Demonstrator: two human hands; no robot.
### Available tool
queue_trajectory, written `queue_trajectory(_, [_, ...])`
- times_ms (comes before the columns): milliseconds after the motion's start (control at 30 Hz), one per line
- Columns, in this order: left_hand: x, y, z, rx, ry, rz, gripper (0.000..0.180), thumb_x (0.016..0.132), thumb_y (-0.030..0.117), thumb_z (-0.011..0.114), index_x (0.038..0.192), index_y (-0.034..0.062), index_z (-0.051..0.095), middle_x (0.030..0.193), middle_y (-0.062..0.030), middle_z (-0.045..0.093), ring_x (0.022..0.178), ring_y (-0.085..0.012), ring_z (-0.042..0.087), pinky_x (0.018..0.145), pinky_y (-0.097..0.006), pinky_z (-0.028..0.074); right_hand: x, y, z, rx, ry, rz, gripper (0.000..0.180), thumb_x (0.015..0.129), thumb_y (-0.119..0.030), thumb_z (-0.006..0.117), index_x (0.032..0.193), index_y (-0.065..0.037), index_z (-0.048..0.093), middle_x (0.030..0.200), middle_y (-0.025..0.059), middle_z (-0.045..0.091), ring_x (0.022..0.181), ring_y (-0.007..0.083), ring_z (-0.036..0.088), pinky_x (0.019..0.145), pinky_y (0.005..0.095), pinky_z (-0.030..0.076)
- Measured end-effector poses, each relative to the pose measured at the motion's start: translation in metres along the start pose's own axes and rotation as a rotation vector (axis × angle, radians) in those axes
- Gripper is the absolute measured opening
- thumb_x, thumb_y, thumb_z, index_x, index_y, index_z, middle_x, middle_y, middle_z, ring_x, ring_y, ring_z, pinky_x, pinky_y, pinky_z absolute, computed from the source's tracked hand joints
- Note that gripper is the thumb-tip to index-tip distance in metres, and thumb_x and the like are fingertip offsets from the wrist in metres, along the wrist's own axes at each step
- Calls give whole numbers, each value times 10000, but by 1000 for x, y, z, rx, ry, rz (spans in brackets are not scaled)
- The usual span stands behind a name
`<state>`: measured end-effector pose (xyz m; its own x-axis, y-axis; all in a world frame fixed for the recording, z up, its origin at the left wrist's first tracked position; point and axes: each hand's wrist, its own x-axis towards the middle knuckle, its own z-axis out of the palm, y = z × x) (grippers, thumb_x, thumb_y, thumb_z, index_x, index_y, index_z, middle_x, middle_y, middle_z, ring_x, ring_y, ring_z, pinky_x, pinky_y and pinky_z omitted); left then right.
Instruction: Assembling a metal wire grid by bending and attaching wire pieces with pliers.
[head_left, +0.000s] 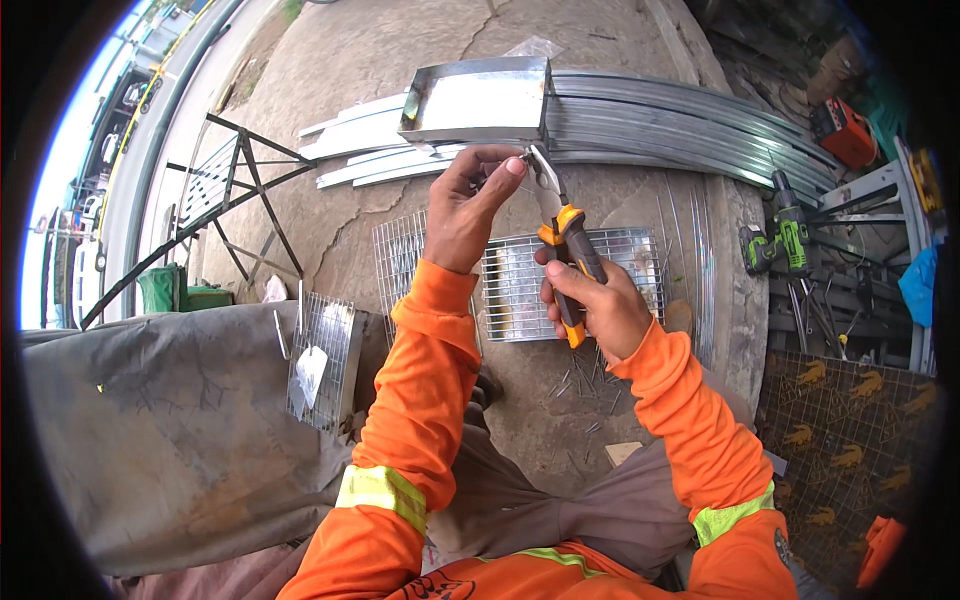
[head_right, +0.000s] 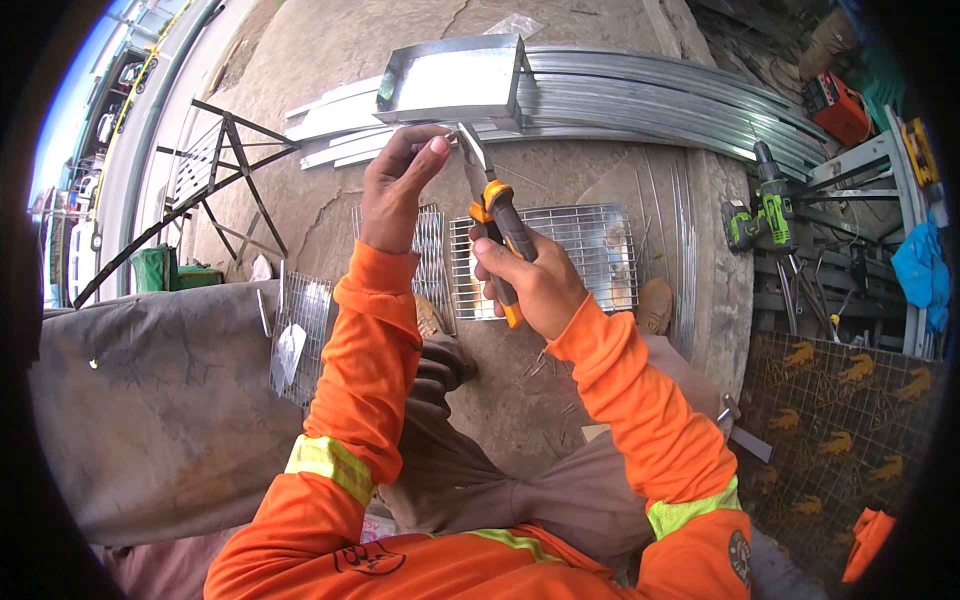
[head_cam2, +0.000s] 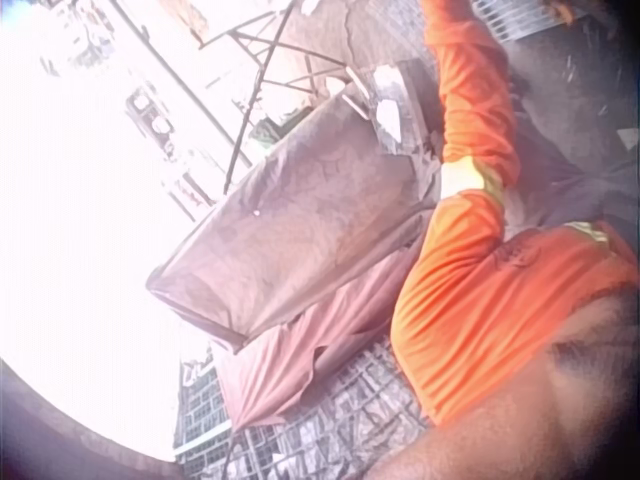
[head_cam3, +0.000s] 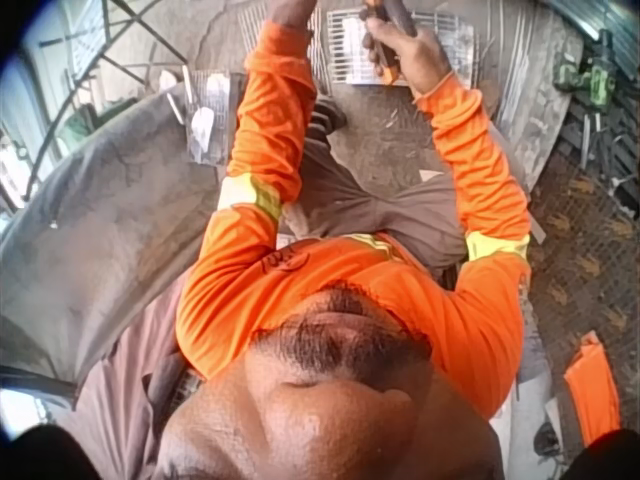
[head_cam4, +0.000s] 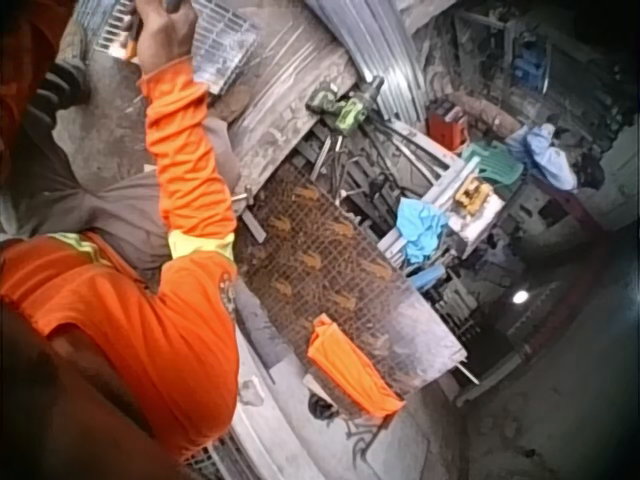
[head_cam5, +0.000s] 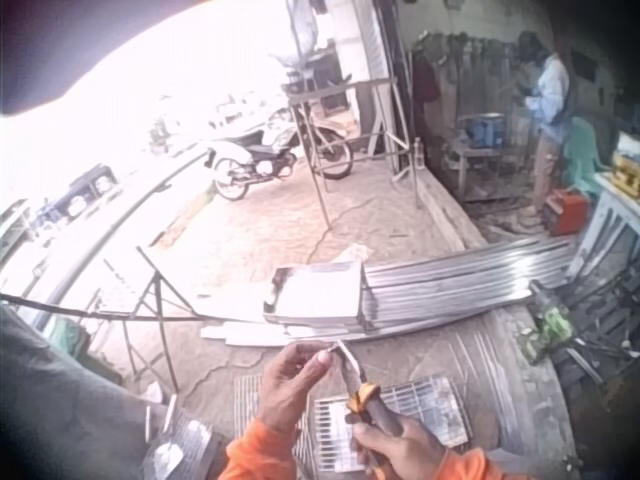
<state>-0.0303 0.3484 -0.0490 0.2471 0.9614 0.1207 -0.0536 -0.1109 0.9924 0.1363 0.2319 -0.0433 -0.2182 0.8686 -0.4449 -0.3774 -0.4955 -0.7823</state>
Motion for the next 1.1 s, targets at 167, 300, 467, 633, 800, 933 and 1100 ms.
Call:
queue_trajectory(167, [-3, 6, -4, -163, 40, 0, 244, 958, 219, 732, 1095, 19, 702, 982, 4, 671, 930, -67, 590, 844, -221, 462, -4, -6, 9, -73, 41, -52, 391, 978, -312, 640, 1262, -47, 595, 881, 30, 613, 751, 120, 616, 632, 263, 499])
queue_trajectory(300, [-3, 6, -11, -175, 11, 63, 271, 954, 205, 733, 1150, 24, 686, 986, 4, 672, 936, -64, 589, 852, -217, 457, -6, -5, 8, -126, 4, -82, 385, 967, -289, 653, 1266, -54, 594, 870, 19, 590, 718, 108, 577, 636, 271, 482])
queue_trajectory(467, [-6, 19, 0, -182, 10, 23, 374, 931, 202, 756, 1246, 27, 658, 992, 1, 674, 934, -59, 590, 854, -214, 455, -9, 5, 7, -225, 36, -158, 373, 963, -286, 651, 1236, -37, 595, 827, 17, 581, 703, 115, 571, 645, 292, 462])
queue_trajectory(633, [-5, 16, -1, 132, -79, 91, 412, 914, 231, 765, 1251, 19, 661, 1109, -6, 676, 945, -71, 570, 827, -207, 455, -12, 8, 10, -441, 136, -242, 323, 971, -264, 626, 1173, -14, 593, 778, 62, 611, 744, 206, 608, 726, 368, 486])
queue_trajectory(800, [-4, 14, 2, 60, -39, 56, 436, 899, 235, 784, 1259, 20, 663, 1101, -9, 658, 906, -54, 535, 769, -209, 436, -13, 7, 8, -535, 150, -255, 293, 973, -252, 618, 1150, -19, 602, 812, 86, 625, 762, 220, 614, 751, 380, 487])
queue_trajectory(933, [-4, 28, -1, -247, -106, 59, 523, 846, 254, 843, 1274, 13, 665, 1079, -36, 676, 897, -82, 583, 807, -219, 472, -11, 9, 4, -434, 131, -334, 279, 966, -233, 626, 1147, -21, 612, 796, 56, 601, 725, 172, 584, 717, 345, 478])
queue_trajectory(1100, [-4, 23, 0, -243, -76, 85, 380, 910, 127, 774, 1252, 7, 662, 1100, -59, 711, 951, -97, 633, 852, -228, 493, -14, -3, 5, -257, 99, -195, 273, 962, -225, 635, 1142, -21, 621, 801, 20, 589, 712, 108, 548, 673, 292, 454])
